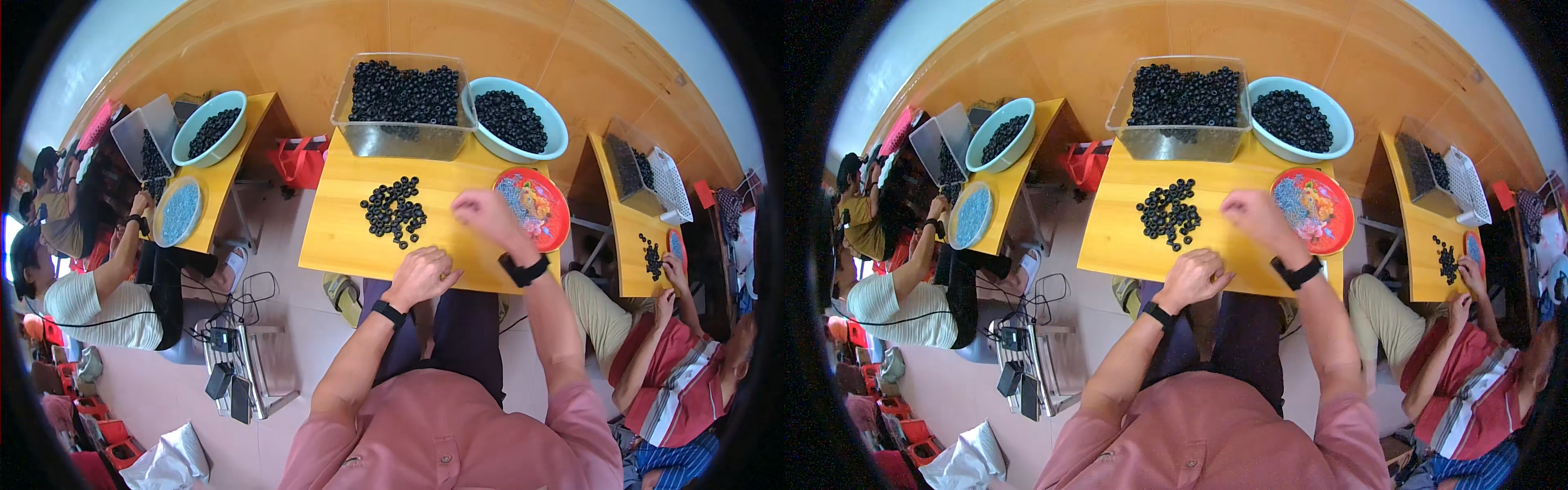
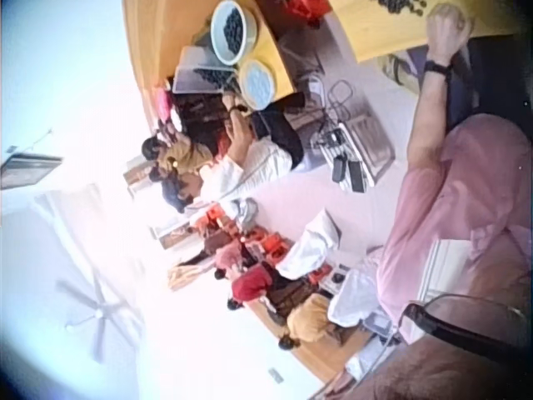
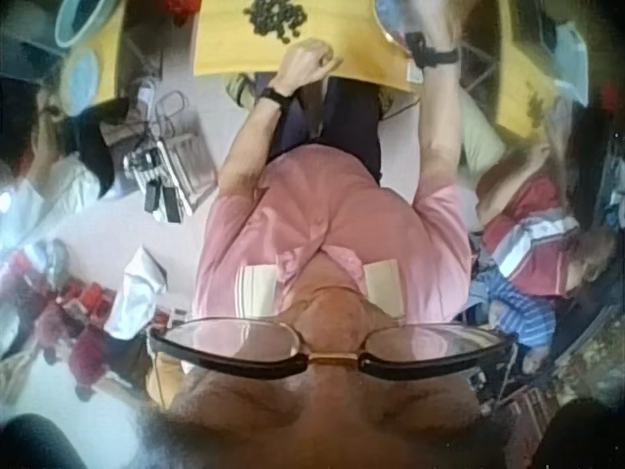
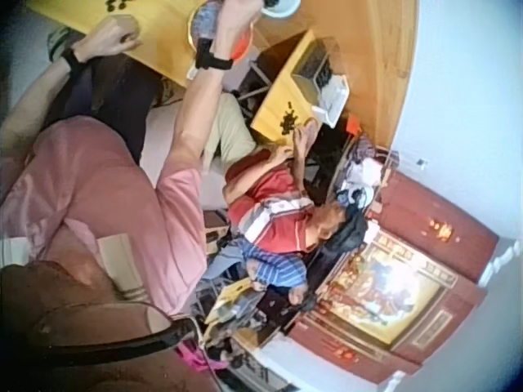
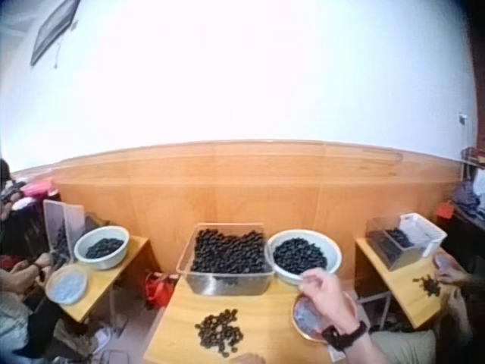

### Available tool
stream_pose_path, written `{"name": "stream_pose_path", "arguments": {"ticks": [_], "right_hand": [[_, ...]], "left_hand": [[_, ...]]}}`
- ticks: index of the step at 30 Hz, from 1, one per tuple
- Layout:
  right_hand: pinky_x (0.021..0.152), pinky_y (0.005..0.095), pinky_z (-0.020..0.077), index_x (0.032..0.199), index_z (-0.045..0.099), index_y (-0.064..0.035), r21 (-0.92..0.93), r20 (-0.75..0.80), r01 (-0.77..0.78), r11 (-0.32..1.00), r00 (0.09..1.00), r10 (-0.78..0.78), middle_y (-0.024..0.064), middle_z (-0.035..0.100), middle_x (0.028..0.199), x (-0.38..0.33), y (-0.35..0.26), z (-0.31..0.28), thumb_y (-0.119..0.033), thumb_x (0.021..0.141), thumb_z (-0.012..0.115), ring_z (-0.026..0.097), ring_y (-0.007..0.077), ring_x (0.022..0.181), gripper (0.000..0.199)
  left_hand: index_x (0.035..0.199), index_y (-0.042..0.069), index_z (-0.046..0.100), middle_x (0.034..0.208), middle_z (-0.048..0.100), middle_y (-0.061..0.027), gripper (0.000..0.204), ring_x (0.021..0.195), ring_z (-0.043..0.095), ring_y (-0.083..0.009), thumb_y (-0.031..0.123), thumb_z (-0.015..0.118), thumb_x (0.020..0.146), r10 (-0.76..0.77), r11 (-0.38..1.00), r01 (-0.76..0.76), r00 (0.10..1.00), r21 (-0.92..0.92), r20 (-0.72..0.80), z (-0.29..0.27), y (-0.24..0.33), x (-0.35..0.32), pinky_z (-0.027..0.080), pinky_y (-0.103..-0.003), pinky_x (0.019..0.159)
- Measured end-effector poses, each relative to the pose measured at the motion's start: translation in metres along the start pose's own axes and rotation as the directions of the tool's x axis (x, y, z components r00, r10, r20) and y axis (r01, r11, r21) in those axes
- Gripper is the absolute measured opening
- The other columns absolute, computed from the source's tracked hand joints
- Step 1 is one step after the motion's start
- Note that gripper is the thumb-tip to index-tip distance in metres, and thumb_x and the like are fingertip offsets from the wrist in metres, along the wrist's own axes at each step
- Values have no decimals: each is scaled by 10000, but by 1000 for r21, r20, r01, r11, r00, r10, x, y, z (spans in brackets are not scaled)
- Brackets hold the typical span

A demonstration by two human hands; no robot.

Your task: Manually sorting small black plastic components by hand on a table.

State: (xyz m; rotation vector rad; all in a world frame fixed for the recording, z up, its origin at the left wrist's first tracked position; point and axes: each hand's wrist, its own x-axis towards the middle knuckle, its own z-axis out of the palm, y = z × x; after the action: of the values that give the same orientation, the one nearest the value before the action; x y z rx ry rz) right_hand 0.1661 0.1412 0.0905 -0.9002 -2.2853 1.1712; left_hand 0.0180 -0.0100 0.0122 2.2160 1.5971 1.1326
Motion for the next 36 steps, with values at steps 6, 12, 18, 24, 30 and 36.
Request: {"name": "stream_pose_path", "arguments": {"ticks": [6, 12, 18, 24, 30, 36], "right_hand": [[735, 416, 545, 983, 736, -90, -221, 190, 233, 947, 963, -192, 124, 705, 882, 7, -2, 71, -104, 795, 656, 691, 309, 831, 204], [796, 443, 536, 1007, 730, -87, -345, 264, 265, 900, 948, -177, 115, 703, 929, 9, 15, 78, -115, 788, 639, 683, 335, 892, 240], [792, 440, 549, 945, 706, -34, -354, 58, 109, 929, 994, -94, 148, 711, 908, -13, 24, 59, -142, 785, 655, 687, 346, 873, 200], [723, 335, 567, 960, 679, 31, 113, -76, -119, 986, 989, 128, 166, 749, 900, -53, 32, 45, -107, 806, 724, 735, 239, 780, 211], [682, 323, 555, 1047, 599, 23, 301, -22, -126, 945, 990, 139, 134, 736, 850, -70, 30, 49, -85, 817, 707, 703, 180, 740, 276], [655, 344, 548, 984, 615, 27, 356, 16, -152, 922, 987, 157, 133, 730, 840, -77, 31, 47, -103, 857, 689, 699, 186, 719, 196]], "left_hand": [[585, 50, 580, 682, 638, -130, 352, 677, 641, -326, 250, 724, 836, 46, 999, -46, 999, 16, 23, -1, 2, -6, 514, -432, 667], [590, 52, 597, 662, 651, -124, 308, 666, 644, -327, 223, 731, 809, 51, 999, -51, 998, 1, -36, 11, -1, -6, 518, -428, 674], [685, 37, 621, 677, 645, -125, 183, 649, 639, -325, 120, 710, 822, 1, 992, -9, 998, -122, -65, 1, -9, -7, 519, -415, 661], [1103, 62, 640, 745, 651, -89, 234, 609, 628, -232, 109, 724, 890, -298, 919, 274, 953, -283, -47, -2, 7, 2, 513, -357, 580], [1087, 66, 710, 856, 685, -86, 207, 637, 622, -235, 84, 733, 882, -233, 938, 219, 972, -267, -21, -2, 5, 0, 518, -352, 611], [1050, 54, 714, 865, 700, -92, 183, 661, 628, -239, 99, 745, 876, -133, 969, 137, 991, -206, 30, 0, -5, -3, 522, -353, 643]]}}
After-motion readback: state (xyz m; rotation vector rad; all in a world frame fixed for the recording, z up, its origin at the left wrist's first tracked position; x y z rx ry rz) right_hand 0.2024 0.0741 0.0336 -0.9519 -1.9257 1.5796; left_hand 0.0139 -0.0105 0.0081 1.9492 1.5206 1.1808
